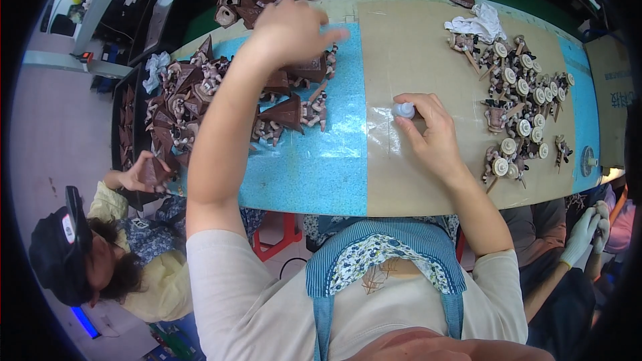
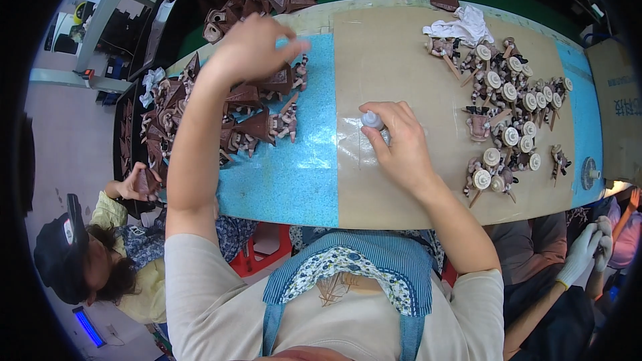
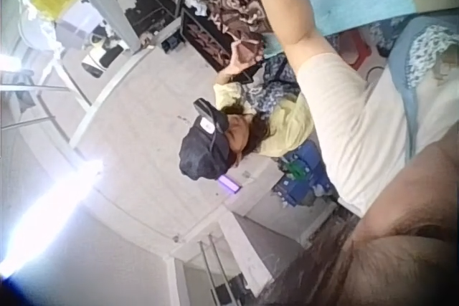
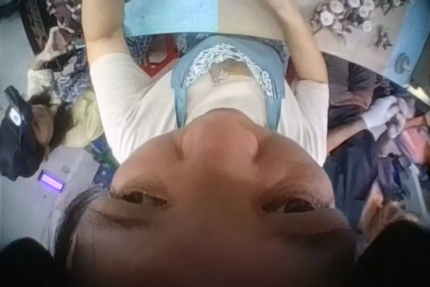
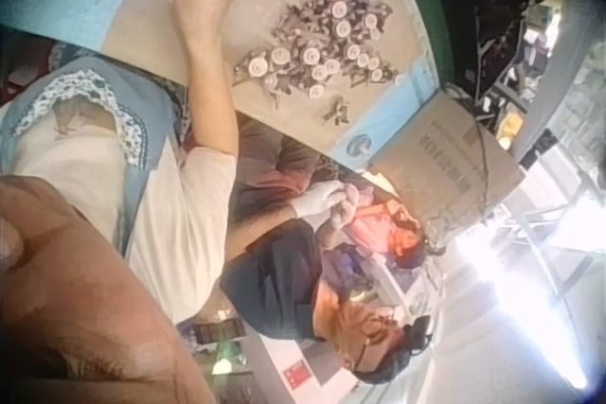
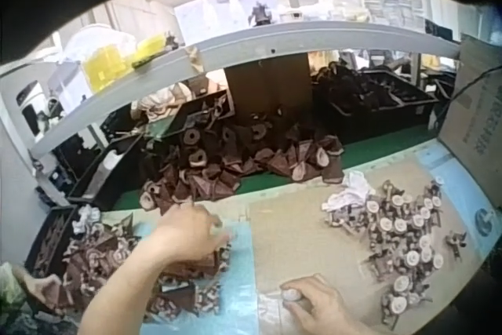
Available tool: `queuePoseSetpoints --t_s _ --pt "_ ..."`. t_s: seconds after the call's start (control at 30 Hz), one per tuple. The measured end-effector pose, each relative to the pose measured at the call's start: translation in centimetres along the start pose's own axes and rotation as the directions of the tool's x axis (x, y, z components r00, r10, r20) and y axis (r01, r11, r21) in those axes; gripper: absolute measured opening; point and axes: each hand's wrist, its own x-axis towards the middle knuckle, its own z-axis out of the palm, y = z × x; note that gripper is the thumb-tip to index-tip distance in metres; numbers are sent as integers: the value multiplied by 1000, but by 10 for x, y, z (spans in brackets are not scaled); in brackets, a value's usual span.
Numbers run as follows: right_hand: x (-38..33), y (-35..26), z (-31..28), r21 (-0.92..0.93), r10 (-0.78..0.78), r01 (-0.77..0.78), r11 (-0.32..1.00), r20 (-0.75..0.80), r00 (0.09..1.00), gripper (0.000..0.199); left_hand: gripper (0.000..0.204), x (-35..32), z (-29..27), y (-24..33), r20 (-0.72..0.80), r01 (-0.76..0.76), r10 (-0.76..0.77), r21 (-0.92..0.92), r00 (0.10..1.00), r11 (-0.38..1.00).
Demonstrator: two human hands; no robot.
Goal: The person assembles figurines by applying glue from a bottle into the base pieces and inserting character components into the bases by hand.
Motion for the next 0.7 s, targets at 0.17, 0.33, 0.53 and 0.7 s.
queuePoseSetpoints --t_s 0.17,0.33,0.53,0.7 --pt "0 4 -3 28 -30 30 999 0 1000 28 44 100 21 -40 -1 342 -343 -60 939 938" --pt "-3 3 -6 70 -9 9 998 -12 1000 28 37 120 44 -69 -72 417 -418 -28 905 908" --pt "-8 0 -22 187 91 -42 981 -260 961 35 12 42 -10 29 -419 -180 50 -278 906 943" --pt "-17 -16 -43 280 101 20 960 -410 907 35 4 -58 5 95 -233 -473 434 -154 870 867"
